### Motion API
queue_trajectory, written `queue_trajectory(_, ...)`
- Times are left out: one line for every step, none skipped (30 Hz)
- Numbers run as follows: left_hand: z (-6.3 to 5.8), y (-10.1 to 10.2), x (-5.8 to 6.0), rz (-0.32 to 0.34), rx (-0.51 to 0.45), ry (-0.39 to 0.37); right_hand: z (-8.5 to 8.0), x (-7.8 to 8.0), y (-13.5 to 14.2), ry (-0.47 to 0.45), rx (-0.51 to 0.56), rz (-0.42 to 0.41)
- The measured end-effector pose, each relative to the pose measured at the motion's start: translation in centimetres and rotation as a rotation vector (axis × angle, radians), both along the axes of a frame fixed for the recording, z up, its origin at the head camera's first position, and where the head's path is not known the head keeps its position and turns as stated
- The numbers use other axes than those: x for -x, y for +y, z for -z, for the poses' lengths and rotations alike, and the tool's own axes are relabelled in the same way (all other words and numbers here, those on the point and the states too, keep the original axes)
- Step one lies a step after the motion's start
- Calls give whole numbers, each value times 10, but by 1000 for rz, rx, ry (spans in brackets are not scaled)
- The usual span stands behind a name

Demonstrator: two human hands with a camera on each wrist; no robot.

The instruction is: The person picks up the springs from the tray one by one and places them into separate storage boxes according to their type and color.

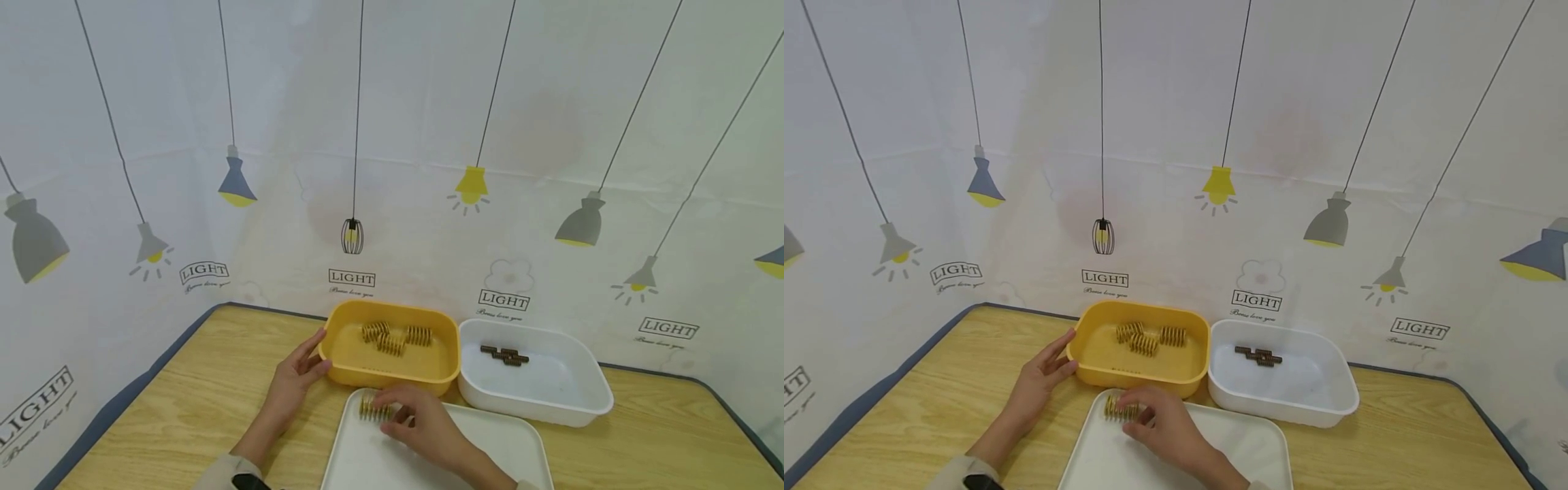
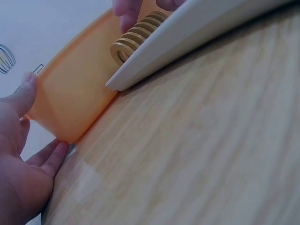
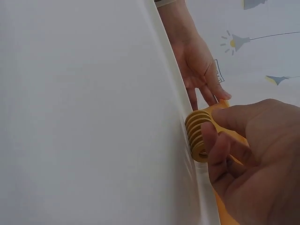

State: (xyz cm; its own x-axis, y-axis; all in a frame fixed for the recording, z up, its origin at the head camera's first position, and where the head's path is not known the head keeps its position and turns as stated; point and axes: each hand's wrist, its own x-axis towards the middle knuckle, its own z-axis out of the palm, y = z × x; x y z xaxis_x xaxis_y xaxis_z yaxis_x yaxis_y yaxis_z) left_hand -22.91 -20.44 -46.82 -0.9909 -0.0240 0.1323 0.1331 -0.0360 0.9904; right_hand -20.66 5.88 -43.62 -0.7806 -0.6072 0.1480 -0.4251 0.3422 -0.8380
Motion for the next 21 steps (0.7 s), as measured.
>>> queue_trajectory(0,0,0,-1,1,2,0,0,0,1,-1,6)
queue_trajectory(0,0,1,-1,1,4,0,0,0,0,-1,13)
queue_trajectory(0,1,1,-1,-2,6,1,-1,0,-2,-3,20)
queue_trajectory(0,1,1,0,-5,10,1,-1,0,-4,-4,27)
queue_trajectory(0,1,1,1,-8,12,1,-1,0,-6,-3,31)
queue_trajectory(0,1,1,1,-13,13,2,-1,0,-4,-2,33)
queue_trajectory(1,1,1,1,-15,15,2,-1,0,-2,2,32)
queue_trajectory(1,1,1,0,-15,15,3,0,0,3,7,30)
queue_trajectory(1,1,1,-1,-16,16,5,0,0,10,13,28)
queue_trajectory(1,1,1,-2,-14,15,6,0,-1,19,20,26)
queue_trajectory(0,1,1,-4,-10,14,8,0,-1,28,25,25)
queue_trajectory(0,1,1,-5,-9,15,9,0,-1,34,28,26)
queue_trajectory(0,1,0,-6,-8,15,10,0,-1,36,31,30)
queue_trajectory(0,1,0,-5,-10,15,12,0,-1,35,33,36)
queue_trajectory(0,1,0,-4,-10,16,13,0,-1,29,36,45)
queue_trajectory(0,1,0,-4,-10,15,13,0,-1,22,39,52)
queue_trajectory(1,1,0,-2,-11,16,14,0,-1,16,42,57)
queue_trajectory(1,1,0,0,-13,17,15,0,-1,11,48,63)
queue_trajectory(1,0,0,2,-12,18,16,0,-1,9,54,67)
queue_trajectory(0,0,0,4,-10,19,17,0,-1,12,61,69)
queue_trajectory(0,0,0,5,-9,21,18,1,-1,17,68,68)
